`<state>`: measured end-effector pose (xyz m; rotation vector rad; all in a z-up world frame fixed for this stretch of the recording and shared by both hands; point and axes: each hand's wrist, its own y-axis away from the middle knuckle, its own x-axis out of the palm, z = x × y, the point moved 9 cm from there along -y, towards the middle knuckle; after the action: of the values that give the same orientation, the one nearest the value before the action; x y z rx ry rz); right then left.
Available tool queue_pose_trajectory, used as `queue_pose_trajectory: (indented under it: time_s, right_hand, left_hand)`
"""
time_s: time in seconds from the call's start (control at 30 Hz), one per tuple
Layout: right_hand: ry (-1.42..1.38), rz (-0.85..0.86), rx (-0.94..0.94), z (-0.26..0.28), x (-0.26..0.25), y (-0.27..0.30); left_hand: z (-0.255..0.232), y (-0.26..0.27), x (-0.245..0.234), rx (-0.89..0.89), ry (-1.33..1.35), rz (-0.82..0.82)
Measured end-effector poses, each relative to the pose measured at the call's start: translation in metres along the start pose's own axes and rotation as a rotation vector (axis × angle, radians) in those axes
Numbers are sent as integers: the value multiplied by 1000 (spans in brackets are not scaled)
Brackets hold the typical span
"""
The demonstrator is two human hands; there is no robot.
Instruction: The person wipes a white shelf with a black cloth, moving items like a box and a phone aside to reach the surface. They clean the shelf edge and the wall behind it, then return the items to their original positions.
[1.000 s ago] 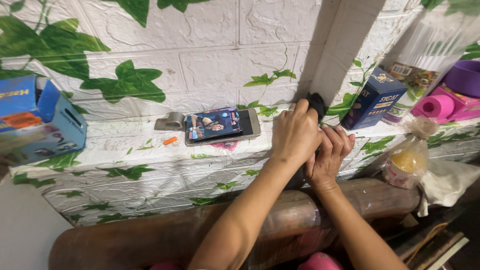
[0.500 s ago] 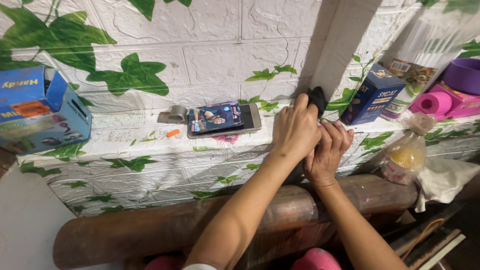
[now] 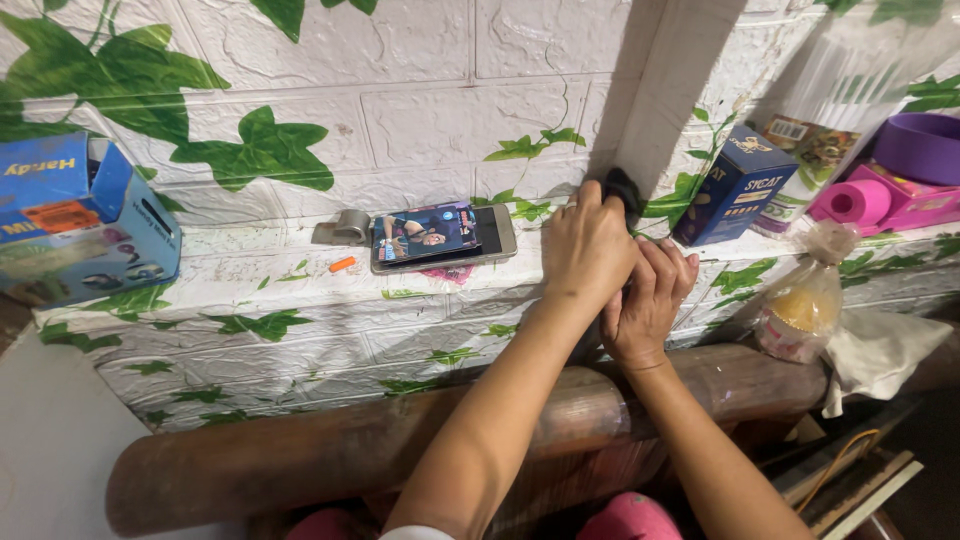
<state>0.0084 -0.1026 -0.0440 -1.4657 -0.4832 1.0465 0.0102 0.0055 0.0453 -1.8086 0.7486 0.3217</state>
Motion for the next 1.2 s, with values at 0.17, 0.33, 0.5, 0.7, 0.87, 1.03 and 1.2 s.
queue_pose_trajectory:
  time_s: [0.17, 0.33, 0.5, 0.7, 0.87, 1.03, 1.2]
  right_hand:
    - [-33, 18, 6, 7, -7, -6]
    - [-181, 39, 99, 12, -26, -10]
    - [-287, -5, 179, 17, -37, -6]
    - [-188, 47, 172, 20, -25, -4]
    - [-177, 57, 191, 18, -18, -2]
    - [-170, 61, 188, 17, -19, -1]
    - [-177, 78, 192, 17, -19, 2]
  left_hand:
    - [5, 2, 6, -1, 11, 6]
    - [4, 8, 1, 108, 15, 22]
    - [-4, 23, -5, 194, 15, 68]
    - [-10, 26, -9, 191, 12, 65]
    - [-5, 8, -1, 138, -4, 58]
    - [3, 2, 9, 69, 5, 95]
    - [-4, 19, -5, 202, 73, 16]
